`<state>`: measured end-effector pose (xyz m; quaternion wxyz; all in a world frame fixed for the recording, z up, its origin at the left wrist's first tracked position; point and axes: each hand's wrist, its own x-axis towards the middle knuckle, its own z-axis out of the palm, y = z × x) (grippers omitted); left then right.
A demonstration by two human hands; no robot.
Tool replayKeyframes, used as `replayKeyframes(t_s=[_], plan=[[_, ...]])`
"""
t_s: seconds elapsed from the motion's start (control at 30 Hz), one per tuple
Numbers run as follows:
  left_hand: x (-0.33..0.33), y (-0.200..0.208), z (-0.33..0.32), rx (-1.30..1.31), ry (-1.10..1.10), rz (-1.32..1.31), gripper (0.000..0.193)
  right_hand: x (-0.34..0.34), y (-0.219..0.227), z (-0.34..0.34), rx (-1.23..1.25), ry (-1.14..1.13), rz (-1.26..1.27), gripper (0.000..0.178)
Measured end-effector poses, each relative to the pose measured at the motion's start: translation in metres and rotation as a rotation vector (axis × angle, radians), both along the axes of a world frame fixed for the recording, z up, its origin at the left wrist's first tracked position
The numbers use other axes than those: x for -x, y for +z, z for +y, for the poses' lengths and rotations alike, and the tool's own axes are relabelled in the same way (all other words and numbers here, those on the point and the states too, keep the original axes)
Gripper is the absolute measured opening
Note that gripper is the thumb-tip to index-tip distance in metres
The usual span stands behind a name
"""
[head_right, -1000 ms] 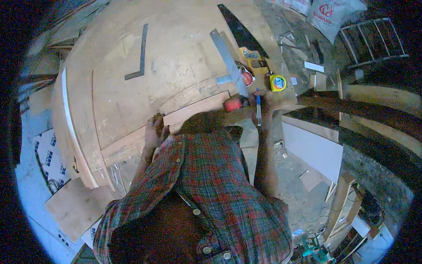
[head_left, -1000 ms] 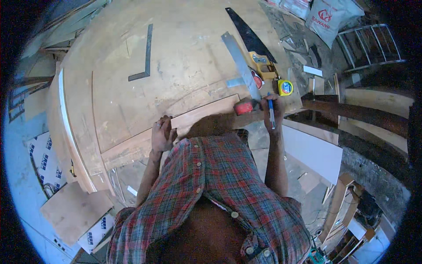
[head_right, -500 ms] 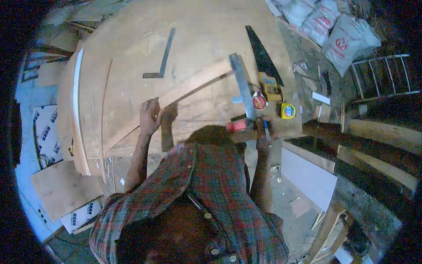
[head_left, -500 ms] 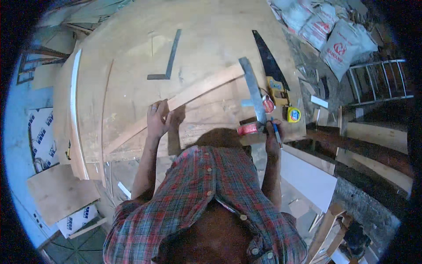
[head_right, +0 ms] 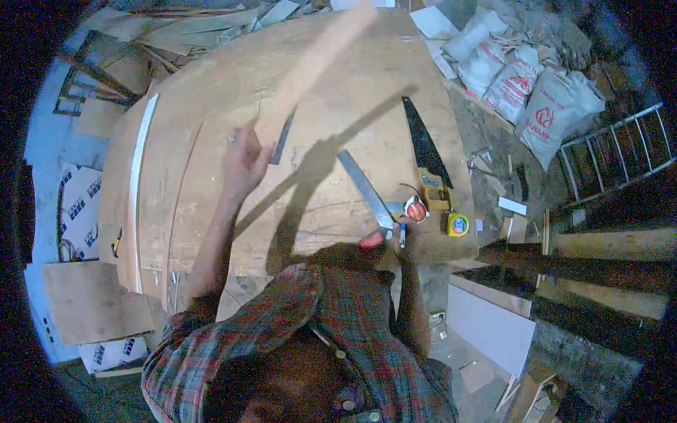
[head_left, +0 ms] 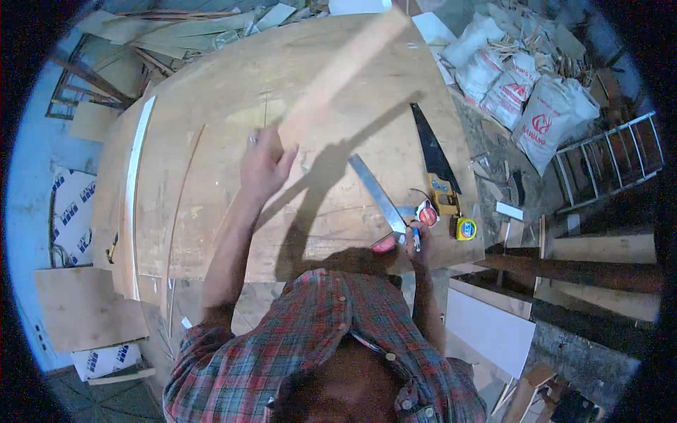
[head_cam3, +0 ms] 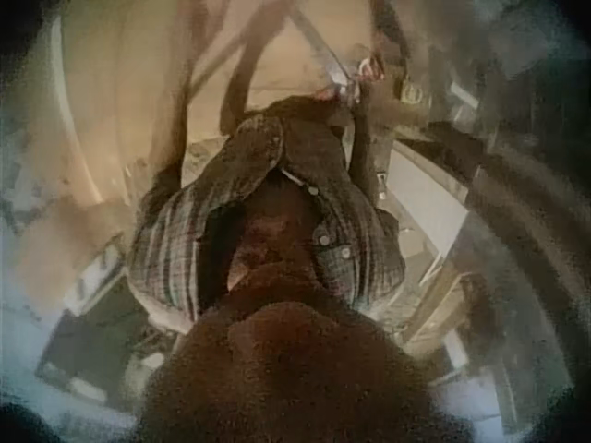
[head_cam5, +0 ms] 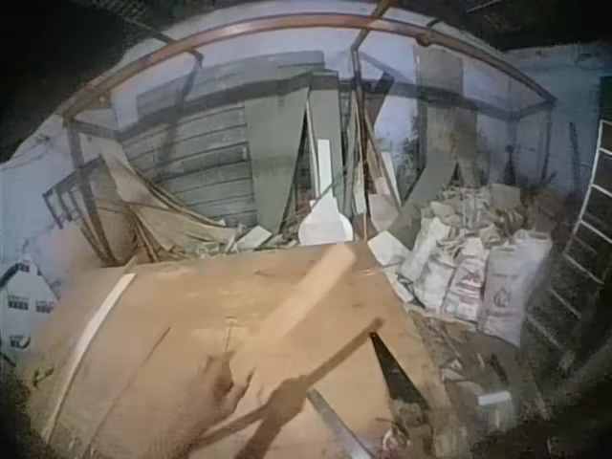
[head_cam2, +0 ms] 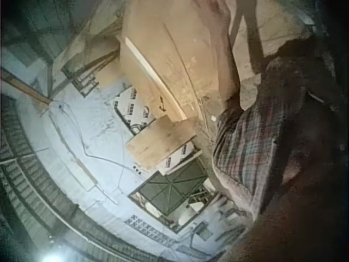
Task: The person measures and marks wooden planks on the floor and a workbench using metal rulers, a measuring tape, and a marker.
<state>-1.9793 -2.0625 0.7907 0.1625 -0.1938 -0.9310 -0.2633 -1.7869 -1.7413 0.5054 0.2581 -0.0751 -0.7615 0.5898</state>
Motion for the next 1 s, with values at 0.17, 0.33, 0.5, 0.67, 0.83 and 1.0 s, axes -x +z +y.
replayKeyframes(t_s=[0.17, 0.33, 0.5, 0.67, 0.83, 1.0], plan=[[0.062, 0.084, -0.048, -0.452, 0.010, 0.407, 0.054, 0.001, -0.006, 0.001, 0.194, 0.099, -0.127, 0.008], [0.092, 0.140, -0.188, -0.713, 0.436, 0.314, 0.048, -0.012, 0.013, -0.006, 0.136, 0.109, -0.117, 0.011], [0.057, -0.002, -0.286, -0.880, 0.477, 0.303, 0.024, -0.025, 0.024, -0.011, 0.242, -0.016, -0.253, 0.011], [0.018, -0.143, -0.334, -1.135, 0.660, 0.029, 0.025, -0.039, 0.011, -0.004, 0.242, -0.122, -0.332, 0.013], [-0.018, -0.228, -0.352, -1.260, 0.765, -0.188, 0.031, -0.059, 0.009, 0.007, 0.099, -0.076, -0.283, 0.012], [-0.024, -0.289, -0.386, -1.343, 0.762, -0.363, 0.039, -0.062, 0.009, 0.004, 0.482, -0.099, -0.341, 0.009]])
